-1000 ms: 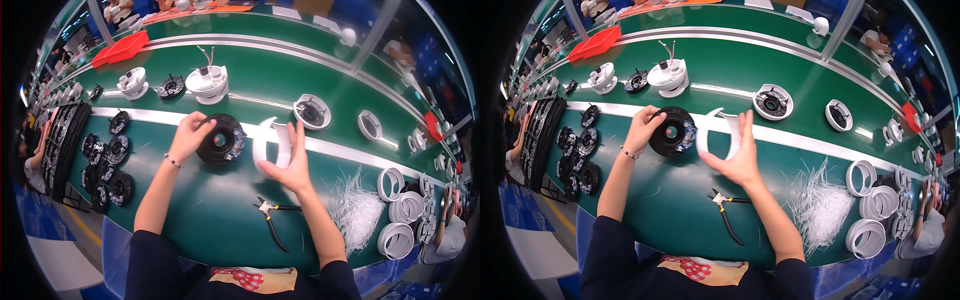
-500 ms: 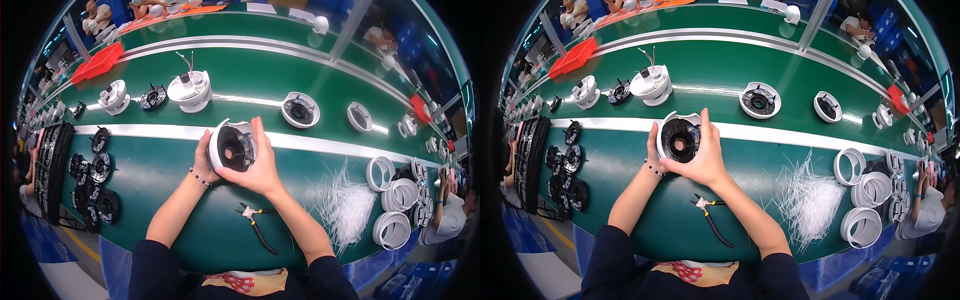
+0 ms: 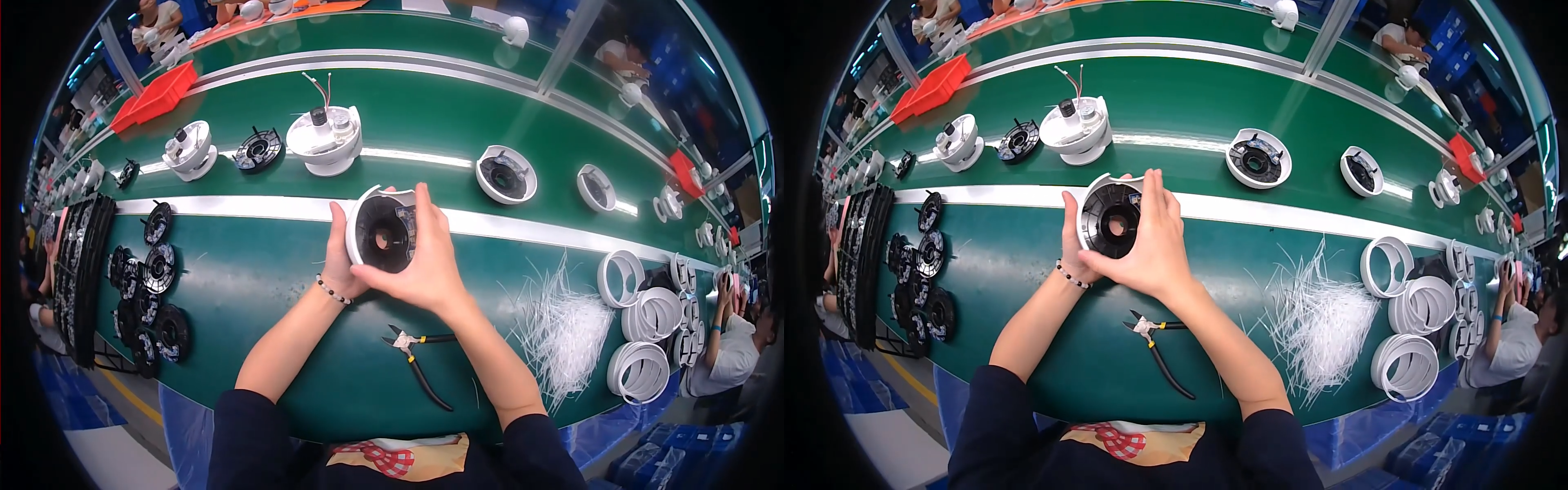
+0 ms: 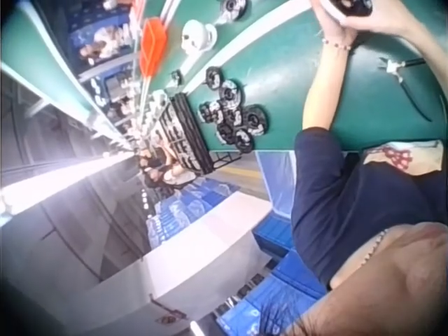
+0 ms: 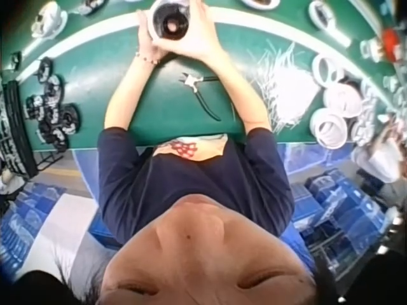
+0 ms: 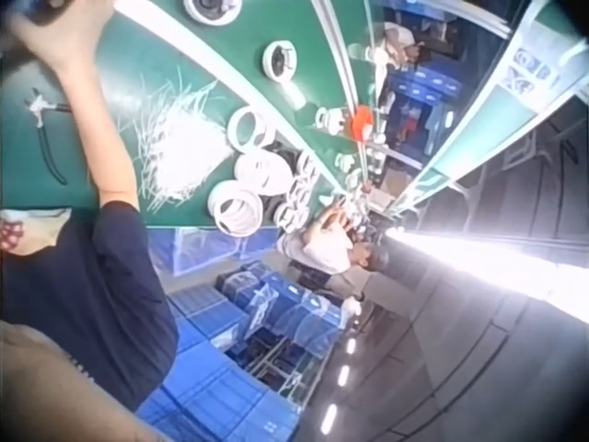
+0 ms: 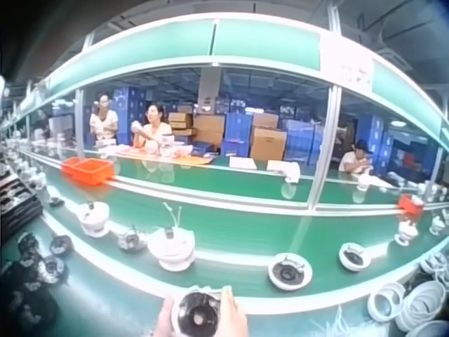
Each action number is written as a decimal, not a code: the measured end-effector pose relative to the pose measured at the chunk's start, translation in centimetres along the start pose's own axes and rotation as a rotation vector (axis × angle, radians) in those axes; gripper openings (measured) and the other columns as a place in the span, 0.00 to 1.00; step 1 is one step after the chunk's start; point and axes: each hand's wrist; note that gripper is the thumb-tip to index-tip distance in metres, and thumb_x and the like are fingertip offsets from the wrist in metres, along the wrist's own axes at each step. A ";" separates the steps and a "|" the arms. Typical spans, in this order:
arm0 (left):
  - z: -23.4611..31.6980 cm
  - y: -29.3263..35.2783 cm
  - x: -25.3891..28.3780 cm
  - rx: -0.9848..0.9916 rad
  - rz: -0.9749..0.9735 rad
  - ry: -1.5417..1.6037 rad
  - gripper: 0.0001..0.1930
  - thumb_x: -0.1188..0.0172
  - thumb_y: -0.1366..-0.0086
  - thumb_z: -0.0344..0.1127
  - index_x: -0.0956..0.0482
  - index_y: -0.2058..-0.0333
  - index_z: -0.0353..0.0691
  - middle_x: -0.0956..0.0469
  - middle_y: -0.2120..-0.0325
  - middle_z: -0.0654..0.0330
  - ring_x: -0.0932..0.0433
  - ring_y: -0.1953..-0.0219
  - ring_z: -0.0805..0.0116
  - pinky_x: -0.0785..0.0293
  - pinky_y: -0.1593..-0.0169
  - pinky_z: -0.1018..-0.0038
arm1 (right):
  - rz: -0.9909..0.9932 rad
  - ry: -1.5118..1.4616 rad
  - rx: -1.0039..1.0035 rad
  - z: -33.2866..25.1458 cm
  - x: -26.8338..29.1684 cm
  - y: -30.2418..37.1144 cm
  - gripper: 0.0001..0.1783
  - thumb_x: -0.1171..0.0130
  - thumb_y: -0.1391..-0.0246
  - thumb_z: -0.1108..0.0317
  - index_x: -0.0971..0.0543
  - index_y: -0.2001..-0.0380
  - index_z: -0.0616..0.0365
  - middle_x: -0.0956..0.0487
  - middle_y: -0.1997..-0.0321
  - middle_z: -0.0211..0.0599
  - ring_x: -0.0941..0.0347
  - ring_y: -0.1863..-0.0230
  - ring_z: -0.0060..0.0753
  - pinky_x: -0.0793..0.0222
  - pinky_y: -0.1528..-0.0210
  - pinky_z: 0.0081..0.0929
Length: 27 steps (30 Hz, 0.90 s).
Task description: Assembling electronic housing components and trimming wires on a factory production line.
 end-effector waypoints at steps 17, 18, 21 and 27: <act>-0.8 -1.3 -1.7 0.027 -0.076 -0.094 0.38 0.48 0.51 0.45 0.50 0.44 0.35 0.38 0.49 0.51 0.36 0.48 0.61 0.40 0.44 0.68 | 0.309 0.187 0.093 1.1 -0.3 1.0 0.61 0.33 0.79 0.49 0.52 0.45 0.71 0.41 0.47 0.55 0.44 0.47 0.55 0.46 0.47 0.43; -1.3 -1.7 -2.0 0.023 -0.139 0.060 0.32 0.51 0.49 0.39 0.47 0.45 0.39 0.33 0.54 0.53 0.32 0.53 0.61 0.37 0.48 0.68 | 0.325 0.181 0.094 1.4 -0.1 1.0 0.61 0.33 0.78 0.48 0.52 0.44 0.71 0.42 0.46 0.55 0.45 0.46 0.56 0.47 0.47 0.43; -2.5 -3.2 -2.7 0.024 -0.227 0.056 0.33 0.50 0.49 0.39 0.48 0.44 0.39 0.34 0.54 0.53 0.33 0.52 0.61 0.37 0.47 0.67 | 0.406 0.221 0.139 2.5 1.2 1.1 0.61 0.33 0.77 0.48 0.53 0.44 0.71 0.43 0.45 0.56 0.46 0.45 0.56 0.48 0.46 0.43; -5.1 -11.2 -0.1 0.182 0.178 -0.088 0.27 0.63 0.45 0.48 0.32 0.56 0.31 0.28 0.58 0.50 0.29 0.54 0.59 0.36 0.48 0.64 | 0.261 0.340 0.053 6.0 3.6 2.0 0.58 0.37 0.70 0.44 0.54 0.43 0.67 0.58 0.38 0.62 0.63 0.37 0.62 0.65 0.41 0.53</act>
Point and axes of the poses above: each hand's wrist, its own y-axis away from the middle knuckle, its own x-axis out of the back of the hand, z = x × y
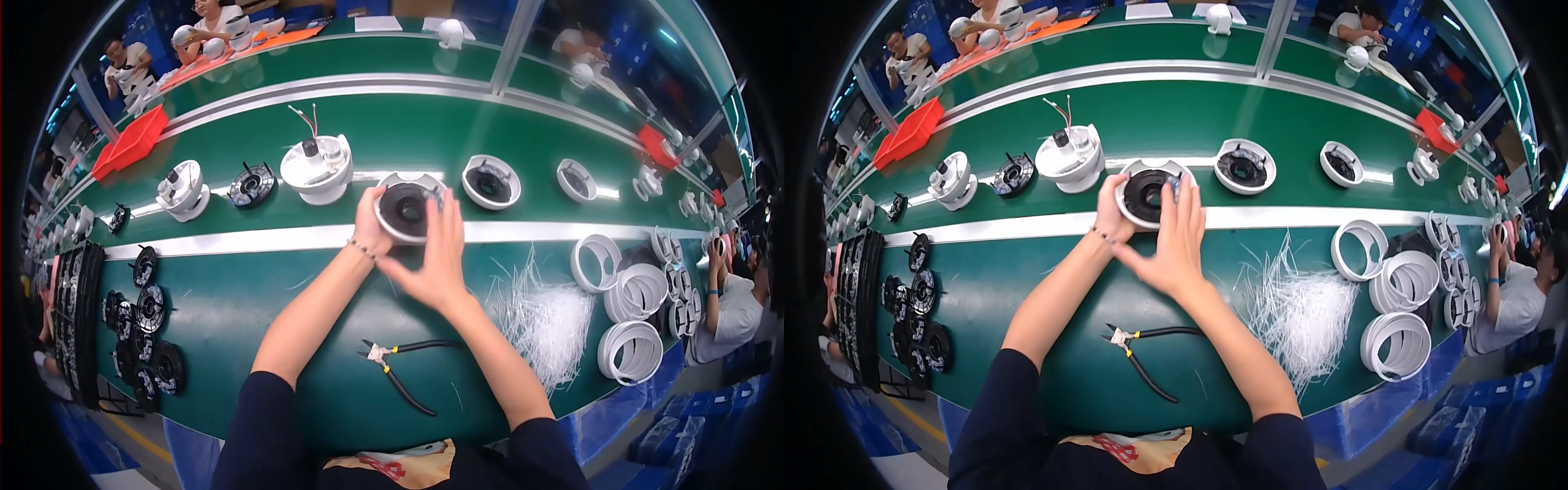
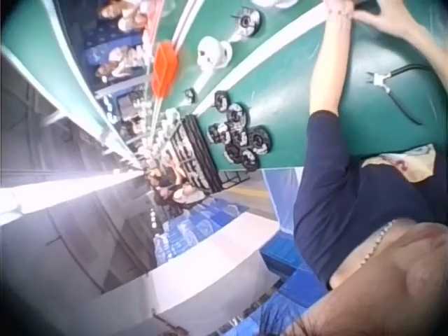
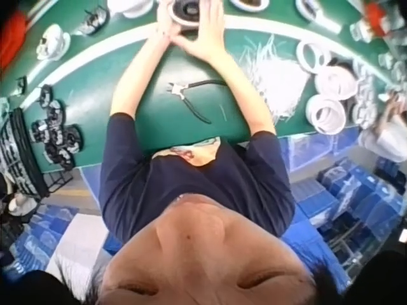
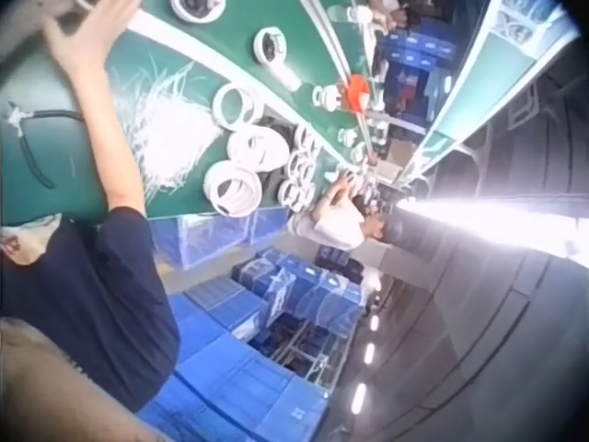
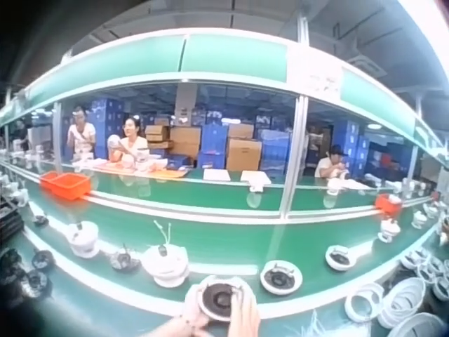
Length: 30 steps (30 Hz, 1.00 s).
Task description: Assembling electronic housing components and trimming wires on a factory production line.
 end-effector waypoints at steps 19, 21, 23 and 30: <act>7.8 2.8 4.6 -0.177 0.422 -0.252 0.24 0.48 0.41 0.39 0.44 0.52 0.30 0.40 0.55 0.48 0.33 0.53 0.52 0.30 0.54 0.54 | -0.686 0.172 0.194 -3.7 6.9 10.2 0.30 0.42 0.76 0.67 0.29 0.60 0.62 0.33 0.65 0.38 0.37 0.62 0.38 0.42 0.63 0.33; 7.9 2.5 5.2 -0.189 0.309 -0.165 0.21 0.51 0.42 0.32 0.44 0.52 0.30 0.39 0.54 0.46 0.32 0.54 0.51 0.30 0.54 0.55 | -0.568 0.118 0.146 -3.0 6.4 10.3 0.26 0.41 0.77 0.69 0.28 0.64 0.58 0.33 0.68 0.36 0.36 0.64 0.39 0.40 0.65 0.32; 7.0 4.0 3.6 -0.221 0.287 -0.225 0.20 0.53 0.44 0.26 0.43 0.52 0.33 0.38 0.53 0.47 0.32 0.54 0.51 0.29 0.54 0.57 | -0.387 0.078 0.075 -2.9 7.5 8.9 0.22 0.41 0.77 0.70 0.27 0.68 0.57 0.32 0.70 0.39 0.35 0.68 0.42 0.36 0.67 0.35; 2.2 15.8 -0.6 0.001 0.162 -0.294 0.30 0.59 0.47 0.21 0.54 0.45 0.41 0.42 0.49 0.49 0.36 0.48 0.52 0.32 0.51 0.54 | -0.183 0.133 0.216 -2.4 12.8 0.1 0.30 0.43 0.78 0.71 0.27 0.61 0.64 0.29 0.70 0.41 0.35 0.68 0.43 0.36 0.63 0.33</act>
Point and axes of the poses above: each hand's wrist, its own y-axis away from the middle knuckle, its own x-axis out of the back of the hand, z = x × y
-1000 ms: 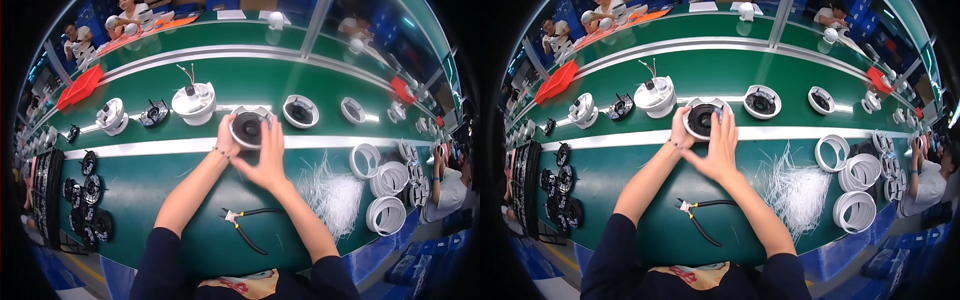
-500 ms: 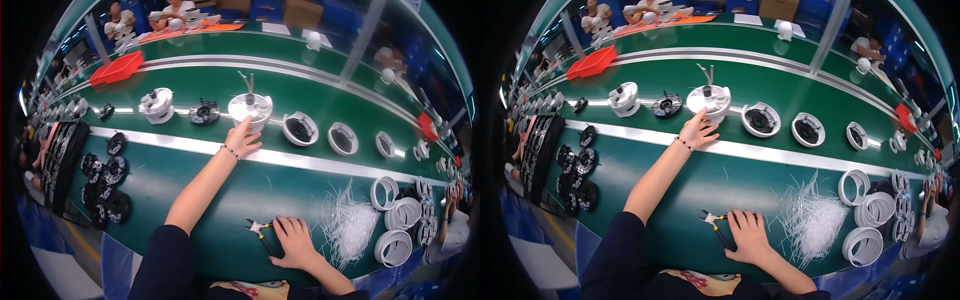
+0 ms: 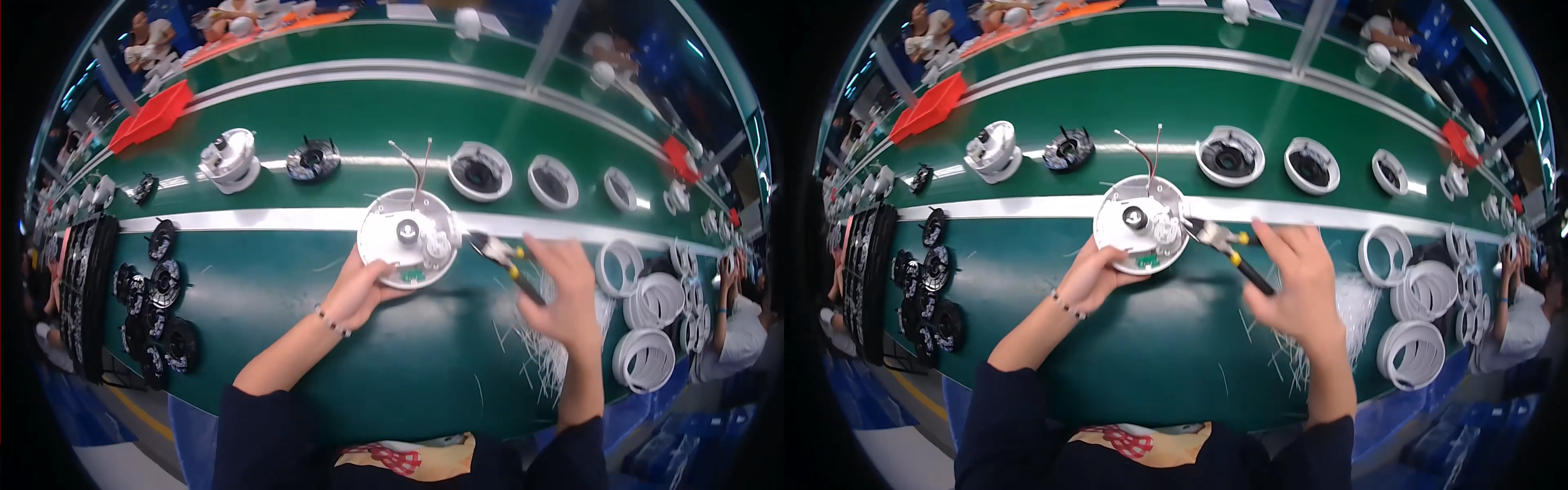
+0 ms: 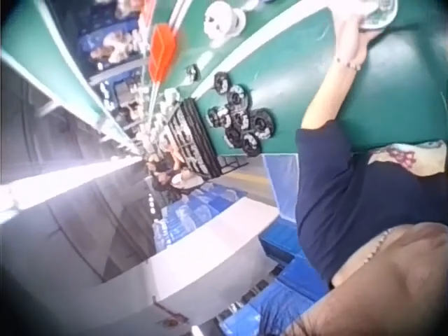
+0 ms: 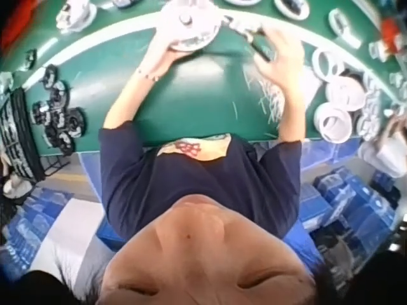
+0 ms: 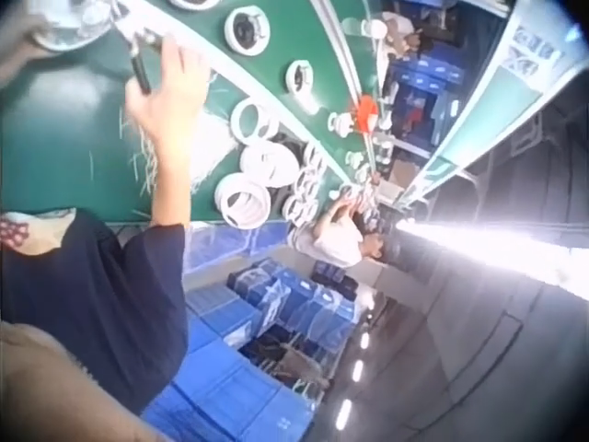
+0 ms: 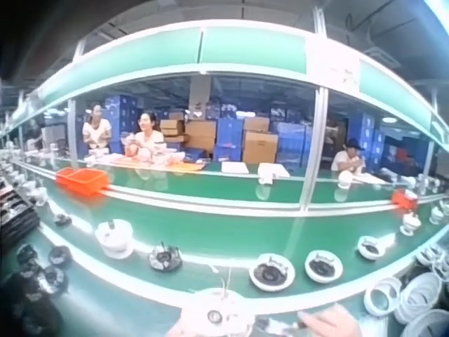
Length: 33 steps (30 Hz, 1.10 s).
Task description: Assembling electronic housing components and trimming wires on a factory production line.
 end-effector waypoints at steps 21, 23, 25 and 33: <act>1.0 -1.8 1.6 -0.653 0.198 -1.130 0.11 0.42 0.50 0.28 0.25 0.65 0.35 0.25 0.73 0.60 0.28 0.78 0.75 0.35 0.78 0.82 | -0.367 0.488 0.229 -1.4 -3.9 -4.1 0.19 0.45 0.75 0.74 0.26 0.70 0.65 0.31 0.77 0.37 0.37 0.69 0.35 0.43 0.69 0.27; 1.1 -1.9 1.6 -0.692 0.194 -1.157 0.08 0.41 0.51 0.27 0.23 0.70 0.35 0.25 0.77 0.60 0.28 0.79 0.75 0.36 0.79 0.82 | -0.391 0.491 0.244 -1.5 -3.8 -4.2 0.14 0.45 0.73 0.73 0.26 0.74 0.63 0.30 0.79 0.35 0.35 0.70 0.33 0.42 0.71 0.25; 1.0 -1.9 2.0 -0.734 0.203 -1.176 0.04 0.42 0.51 0.27 0.23 0.74 0.35 0.25 0.80 0.58 0.28 0.80 0.74 0.36 0.78 0.82 | -0.416 0.492 0.261 -1.6 -3.6 -4.1 0.08 0.45 0.70 0.73 0.25 0.79 0.62 0.29 0.81 0.34 0.34 0.72 0.30 0.41 0.72 0.24; 3.1 0.5 1.6 -0.873 0.283 -1.039 0.02 0.43 0.51 0.23 0.23 0.75 0.33 0.24 0.79 0.58 0.27 0.78 0.71 0.32 0.73 0.80 | 0.033 0.120 0.074 1.0 0.8 -2.4 0.20 0.40 0.78 0.72 0.23 0.71 0.60 0.26 0.79 0.36 0.30 0.74 0.34 0.34 0.70 0.28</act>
Point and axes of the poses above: each hand's wrist, its own y-axis away from the middle knuckle, its own x-axis out of the back of the hand, z = x × y
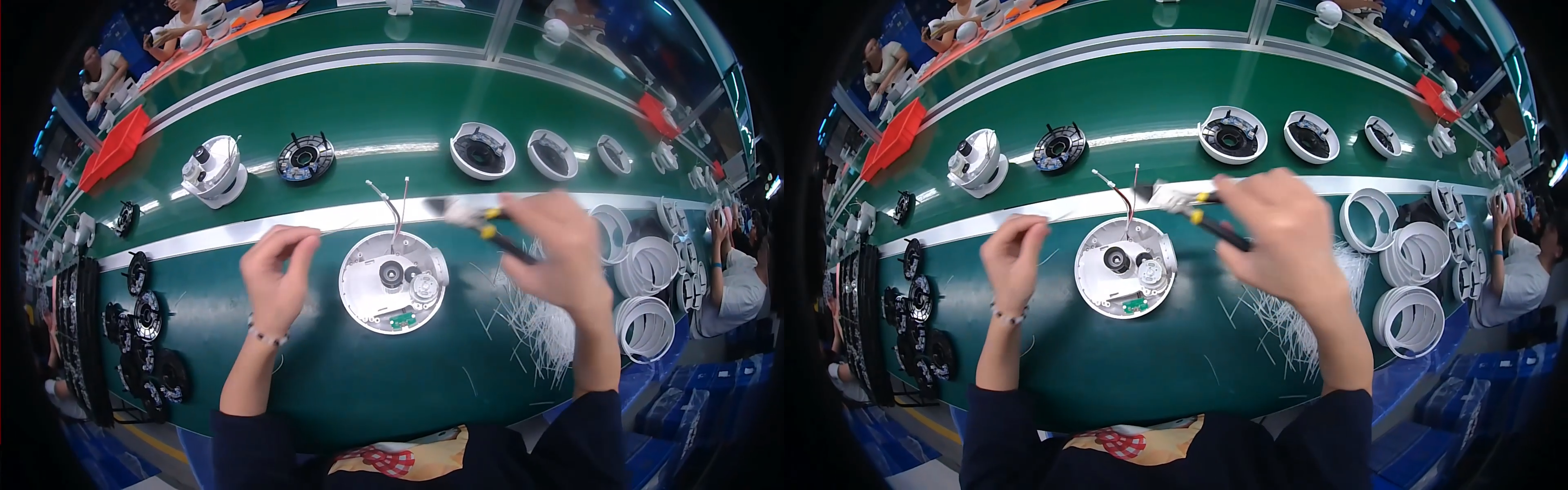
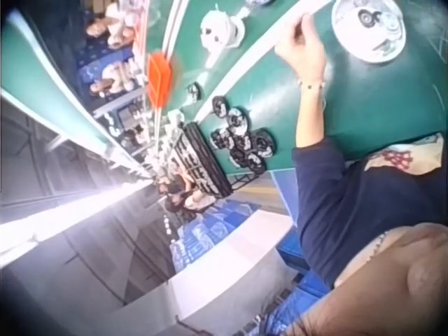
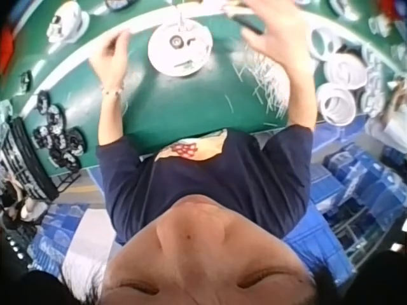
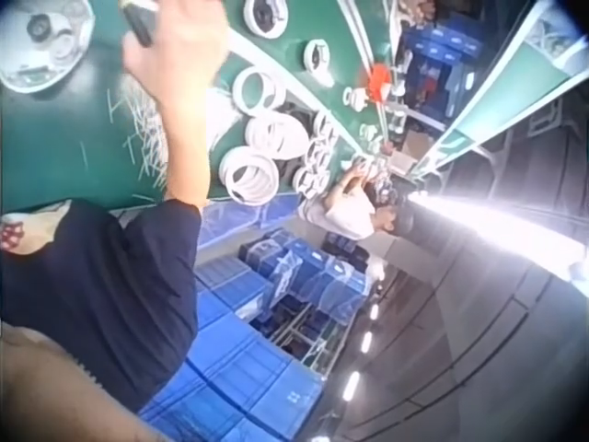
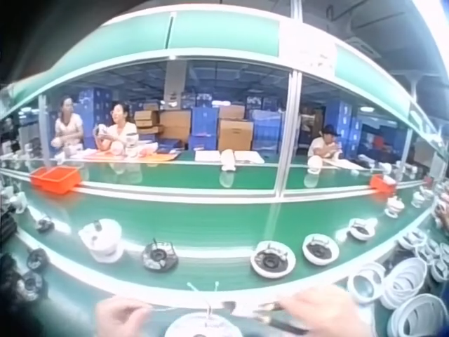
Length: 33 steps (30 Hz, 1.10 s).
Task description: Assembling electronic housing components and trimming wires on a factory production line.
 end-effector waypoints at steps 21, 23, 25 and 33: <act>-2.0 -6.2 -11.9 0.830 -0.484 0.989 0.20 0.61 0.36 0.36 0.46 0.49 0.31 0.38 0.52 0.44 0.31 0.54 0.48 0.28 0.56 0.58 | 0.108 -0.347 -0.042 -0.9 1.0 2.8 0.28 0.41 0.82 0.72 0.24 0.65 0.64 0.25 0.74 0.40 0.31 0.74 0.37 0.34 0.70 0.26; -5.4 -9.2 -15.3 0.893 -0.425 1.094 0.19 0.61 0.36 0.33 0.46 0.51 0.25 0.37 0.54 0.39 0.28 0.58 0.47 0.26 0.56 0.61 | 0.086 -0.365 -0.025 -1.4 0.3 3.3 0.28 0.40 0.81 0.72 0.24 0.65 0.63 0.25 0.74 0.39 0.32 0.74 0.37 0.35 0.71 0.26; -8.3 -11.1 -15.8 0.620 -0.515 0.677 0.23 0.58 0.37 0.38 0.47 0.51 0.22 0.35 0.57 0.40 0.24 0.65 0.49 0.22 0.63 0.68 | 0.018 -0.376 -0.020 -1.8 -0.8 4.1 0.28 0.39 0.79 0.70 0.24 0.64 0.62 0.26 0.73 0.38 0.33 0.74 0.36 0.35 0.71 0.26; -9.3 -12.0 -8.7 -0.055 -0.369 -0.885 0.31 0.37 0.59 0.51 0.31 0.57 0.41 0.44 0.47 0.49 0.46 0.45 0.48 0.39 0.49 0.54 | -0.249 -0.488 0.002 -3.9 -2.4 8.7 0.27 0.38 0.80 0.69 0.23 0.65 0.60 0.26 0.73 0.37 0.33 0.74 0.36 0.35 0.71 0.27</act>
Point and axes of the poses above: each hand's wrist, its own y-axis away from the middle knuckle, its own x-axis out of the back of the hand, z = x × y
